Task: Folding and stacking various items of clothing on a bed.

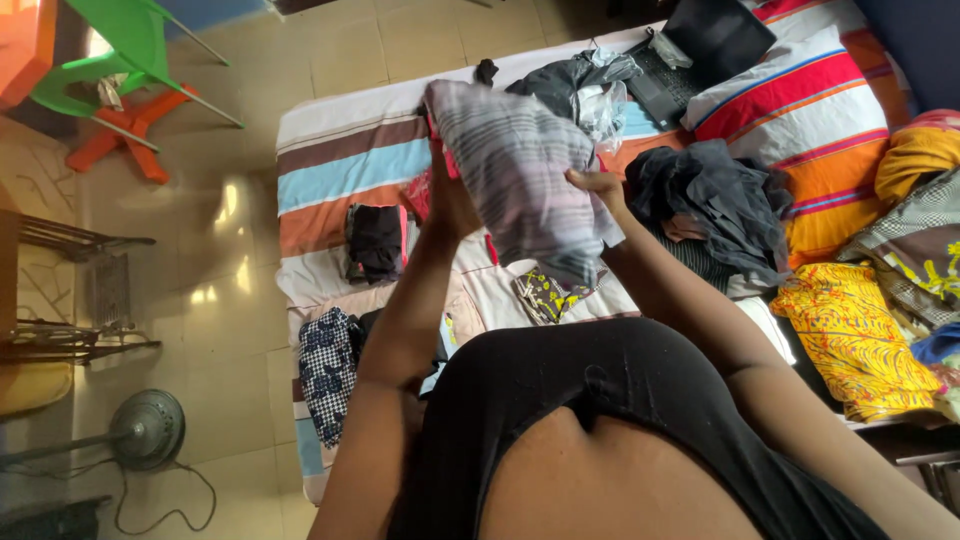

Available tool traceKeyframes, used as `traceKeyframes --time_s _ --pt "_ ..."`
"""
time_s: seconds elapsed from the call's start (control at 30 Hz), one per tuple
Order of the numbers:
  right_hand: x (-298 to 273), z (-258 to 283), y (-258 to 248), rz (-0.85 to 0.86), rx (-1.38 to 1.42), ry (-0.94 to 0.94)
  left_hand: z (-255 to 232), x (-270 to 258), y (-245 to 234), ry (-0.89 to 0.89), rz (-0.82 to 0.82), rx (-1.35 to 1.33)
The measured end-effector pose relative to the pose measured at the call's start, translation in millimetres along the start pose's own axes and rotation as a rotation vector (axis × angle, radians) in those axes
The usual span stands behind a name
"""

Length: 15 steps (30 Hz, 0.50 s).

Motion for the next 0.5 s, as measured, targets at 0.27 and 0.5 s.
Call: traceKeyframes --time_s 0.27,0.5 --pt "-49.1 25.2 54.1 -0.153 -0.527 -0.086 32.6 -3.6 1.1 -0.058 0.059 0.449" --pt "-45.0 58.3 57.0 -0.163 -0.708 -0.279 64.9 -4.4 -47.9 -0.1 0.081 0.833"
Point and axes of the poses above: each hand's wrist, its own x-axis towards the middle knuckle, its own y-axis out of the palm, z = x × y, the point moved 5 cm from there along x, towards the middle knuckle, and after that the axes turned 6 degrees about -x, right-handed, at the moved point
